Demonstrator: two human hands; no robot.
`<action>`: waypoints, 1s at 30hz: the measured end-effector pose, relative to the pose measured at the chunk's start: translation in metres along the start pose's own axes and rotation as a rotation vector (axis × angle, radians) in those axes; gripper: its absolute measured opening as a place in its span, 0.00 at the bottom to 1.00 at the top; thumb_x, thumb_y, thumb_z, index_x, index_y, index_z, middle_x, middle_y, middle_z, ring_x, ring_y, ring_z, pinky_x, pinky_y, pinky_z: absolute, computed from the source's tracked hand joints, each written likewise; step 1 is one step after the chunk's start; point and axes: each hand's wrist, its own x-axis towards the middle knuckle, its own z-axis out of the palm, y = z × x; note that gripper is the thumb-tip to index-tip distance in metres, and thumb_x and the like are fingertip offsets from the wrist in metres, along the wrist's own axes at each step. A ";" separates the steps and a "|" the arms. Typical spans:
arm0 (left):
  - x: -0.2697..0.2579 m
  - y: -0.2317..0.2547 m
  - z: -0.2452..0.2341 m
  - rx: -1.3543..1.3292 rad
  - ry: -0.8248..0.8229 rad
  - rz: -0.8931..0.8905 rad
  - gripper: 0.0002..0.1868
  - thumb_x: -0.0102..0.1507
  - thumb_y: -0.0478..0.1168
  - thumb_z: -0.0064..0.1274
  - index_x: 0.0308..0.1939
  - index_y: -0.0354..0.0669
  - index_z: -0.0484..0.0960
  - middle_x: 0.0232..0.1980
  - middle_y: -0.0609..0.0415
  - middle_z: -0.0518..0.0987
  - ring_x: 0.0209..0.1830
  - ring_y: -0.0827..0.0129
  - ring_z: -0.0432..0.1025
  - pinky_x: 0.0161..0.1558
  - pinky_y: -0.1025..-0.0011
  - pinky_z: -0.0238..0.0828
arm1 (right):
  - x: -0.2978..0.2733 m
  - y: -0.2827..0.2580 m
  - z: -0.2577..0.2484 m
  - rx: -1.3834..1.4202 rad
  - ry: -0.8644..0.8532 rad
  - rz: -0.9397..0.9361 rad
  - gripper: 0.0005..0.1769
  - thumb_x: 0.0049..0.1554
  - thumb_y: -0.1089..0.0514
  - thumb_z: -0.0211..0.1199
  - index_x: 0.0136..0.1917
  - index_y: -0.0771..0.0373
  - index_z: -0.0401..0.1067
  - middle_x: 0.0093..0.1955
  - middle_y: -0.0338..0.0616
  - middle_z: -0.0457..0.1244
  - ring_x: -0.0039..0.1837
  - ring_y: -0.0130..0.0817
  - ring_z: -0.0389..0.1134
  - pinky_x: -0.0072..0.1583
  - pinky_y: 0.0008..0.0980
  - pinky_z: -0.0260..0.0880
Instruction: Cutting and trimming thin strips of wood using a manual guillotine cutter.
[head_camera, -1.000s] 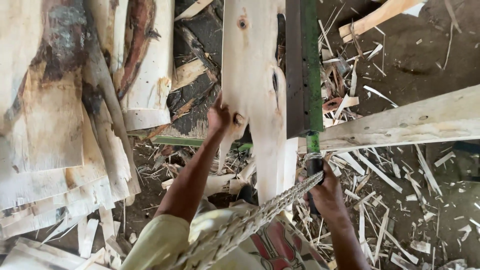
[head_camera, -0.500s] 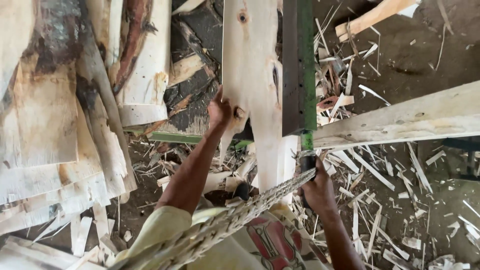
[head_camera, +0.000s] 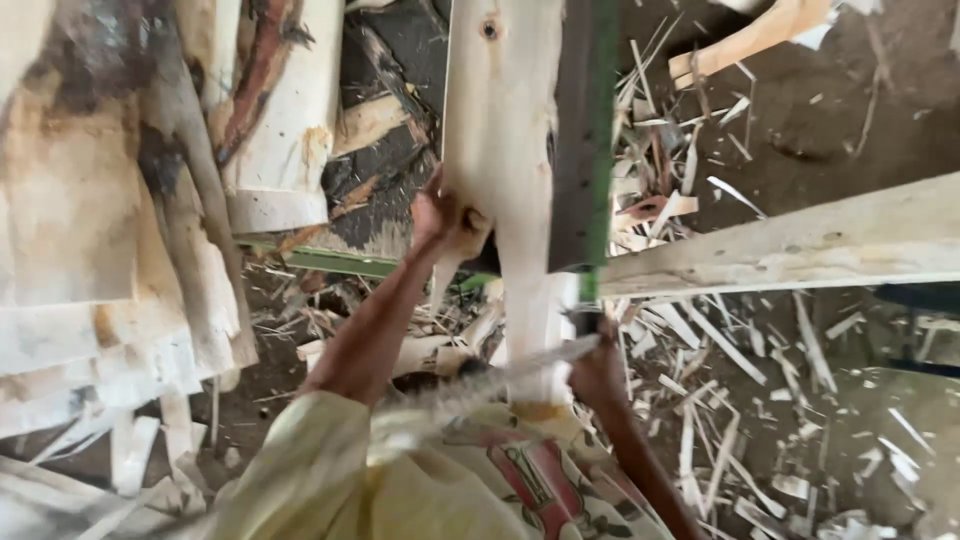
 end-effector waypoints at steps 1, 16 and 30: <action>-0.014 -0.006 0.005 -0.024 -0.014 -0.018 0.32 0.67 0.35 0.42 0.77 0.57 0.65 0.54 0.47 0.87 0.30 0.75 0.67 0.28 0.73 0.67 | 0.010 0.040 0.012 0.505 -0.054 0.110 0.26 0.62 0.49 0.62 0.66 0.65 0.60 0.36 0.51 0.65 0.30 0.35 0.66 0.28 0.33 0.65; 0.057 -0.053 0.032 0.026 0.156 0.314 0.30 0.63 0.35 0.47 0.71 0.50 0.72 0.60 0.39 0.80 0.55 0.48 0.79 0.55 0.56 0.77 | -0.060 -0.090 -0.045 -0.031 -0.009 -0.090 0.22 0.61 0.53 0.53 0.67 0.57 0.63 0.46 0.46 0.71 0.40 0.33 0.75 0.35 0.33 0.79; 0.067 -0.043 -0.017 0.194 0.240 0.368 0.31 0.65 0.38 0.51 0.73 0.43 0.66 0.61 0.42 0.79 0.40 0.63 0.77 0.38 0.67 0.75 | -0.035 -0.038 -0.015 -0.048 -0.011 -0.201 0.18 0.58 0.57 0.59 0.59 0.68 0.66 0.39 0.52 0.65 0.31 0.32 0.65 0.30 0.33 0.67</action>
